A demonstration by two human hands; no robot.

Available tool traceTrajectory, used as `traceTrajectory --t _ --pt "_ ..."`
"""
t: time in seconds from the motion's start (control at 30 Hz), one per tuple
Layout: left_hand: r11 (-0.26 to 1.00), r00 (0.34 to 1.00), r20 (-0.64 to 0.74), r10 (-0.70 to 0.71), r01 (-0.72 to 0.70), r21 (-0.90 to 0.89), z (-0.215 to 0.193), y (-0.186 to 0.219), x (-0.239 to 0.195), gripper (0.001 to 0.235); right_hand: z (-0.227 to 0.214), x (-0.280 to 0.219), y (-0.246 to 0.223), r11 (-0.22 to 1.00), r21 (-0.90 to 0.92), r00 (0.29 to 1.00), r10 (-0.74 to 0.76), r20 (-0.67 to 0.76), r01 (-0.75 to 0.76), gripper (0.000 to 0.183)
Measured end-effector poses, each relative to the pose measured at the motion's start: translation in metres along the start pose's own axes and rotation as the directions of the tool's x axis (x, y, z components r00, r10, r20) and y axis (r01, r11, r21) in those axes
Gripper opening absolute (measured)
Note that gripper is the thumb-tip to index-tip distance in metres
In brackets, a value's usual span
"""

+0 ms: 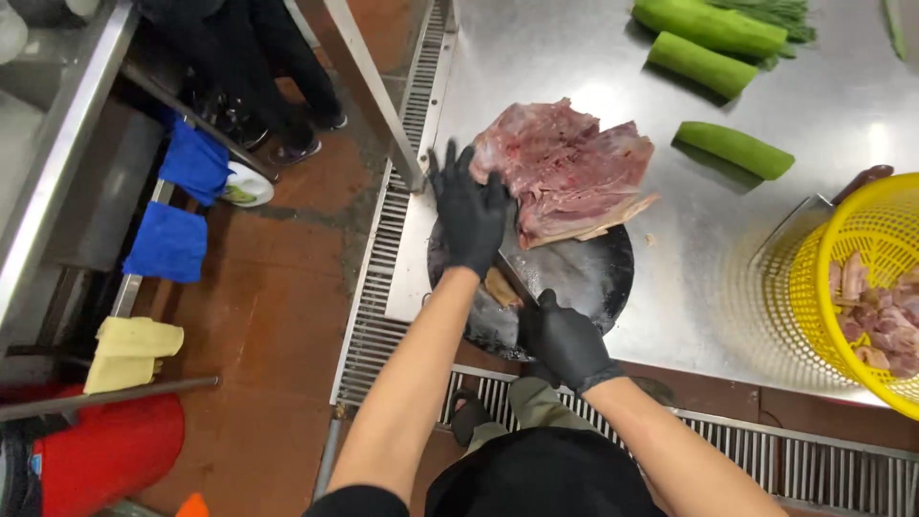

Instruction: The person is cutting raw meat on a black cutting board using a large cleaver. They separate different parts of the meat and place the cut pieces into a yellow basket. The person also handles green vegetables and other kitchen items on the stainless steel counter.

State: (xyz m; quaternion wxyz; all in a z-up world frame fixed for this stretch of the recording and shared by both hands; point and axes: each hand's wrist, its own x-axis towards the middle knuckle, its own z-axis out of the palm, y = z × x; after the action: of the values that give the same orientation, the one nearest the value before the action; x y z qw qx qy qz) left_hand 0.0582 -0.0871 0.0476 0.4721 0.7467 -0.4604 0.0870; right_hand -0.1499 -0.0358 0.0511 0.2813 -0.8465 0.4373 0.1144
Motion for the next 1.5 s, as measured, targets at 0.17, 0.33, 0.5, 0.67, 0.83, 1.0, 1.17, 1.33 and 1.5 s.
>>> traceTrajectory --t 0.17,0.33,0.5,0.67,0.83,1.0,1.17,1.33,1.5 --pt "0.968 0.982 0.096 -0.163 0.14 0.208 0.033 -0.099 -0.15 0.024 0.008 -0.002 -0.004 0.999 -0.043 0.996 -0.03 -0.083 0.026 0.057" --pt "0.916 0.904 0.269 -0.332 0.378 -0.137 -0.005 -0.026 -0.141 0.023 0.028 -0.003 0.004 0.994 -0.095 0.991 -0.068 -0.116 0.057 0.061" --pt "0.801 0.767 0.345 -0.54 0.595 -0.067 0.031 -0.079 -0.16 0.02 0.017 -0.01 -0.004 0.984 -0.157 0.987 -0.108 -0.117 0.089 0.054" --pt "0.857 0.838 0.313 -0.446 0.502 -0.122 -0.005 -0.037 -0.116 0.022 0.011 0.003 -0.016 0.997 -0.063 0.993 -0.058 -0.106 0.051 0.051" --pt "0.826 0.797 0.294 -0.527 0.562 -0.046 -0.003 -0.039 -0.13 0.042 0.005 0.01 -0.015 1.0 0.013 0.995 0.017 -0.095 -0.016 0.049" --pt "0.772 0.76 0.281 -0.586 0.629 -0.094 0.018 -0.057 -0.134 0.029 0.02 0.01 -0.013 0.997 -0.072 0.986 -0.031 -0.166 0.019 0.048" --pt "0.809 0.848 0.22 -0.483 0.528 -0.26 -0.002 -0.027 -0.104 0.028 0.01 0.013 -0.014 0.999 -0.042 0.979 -0.027 -0.201 0.019 0.038" --pt "0.843 0.805 0.264 -0.532 0.534 0.068 0.013 -0.051 -0.119 0.04 0.018 0.039 -0.015 0.998 -0.005 0.988 -0.06 -0.139 0.06 0.044" --pt "0.878 0.886 0.252 -0.389 0.439 -0.19 -0.003 -0.042 -0.124 0.032 0.022 0.027 -0.007 0.998 -0.028 0.994 -0.067 -0.087 0.064 0.057"
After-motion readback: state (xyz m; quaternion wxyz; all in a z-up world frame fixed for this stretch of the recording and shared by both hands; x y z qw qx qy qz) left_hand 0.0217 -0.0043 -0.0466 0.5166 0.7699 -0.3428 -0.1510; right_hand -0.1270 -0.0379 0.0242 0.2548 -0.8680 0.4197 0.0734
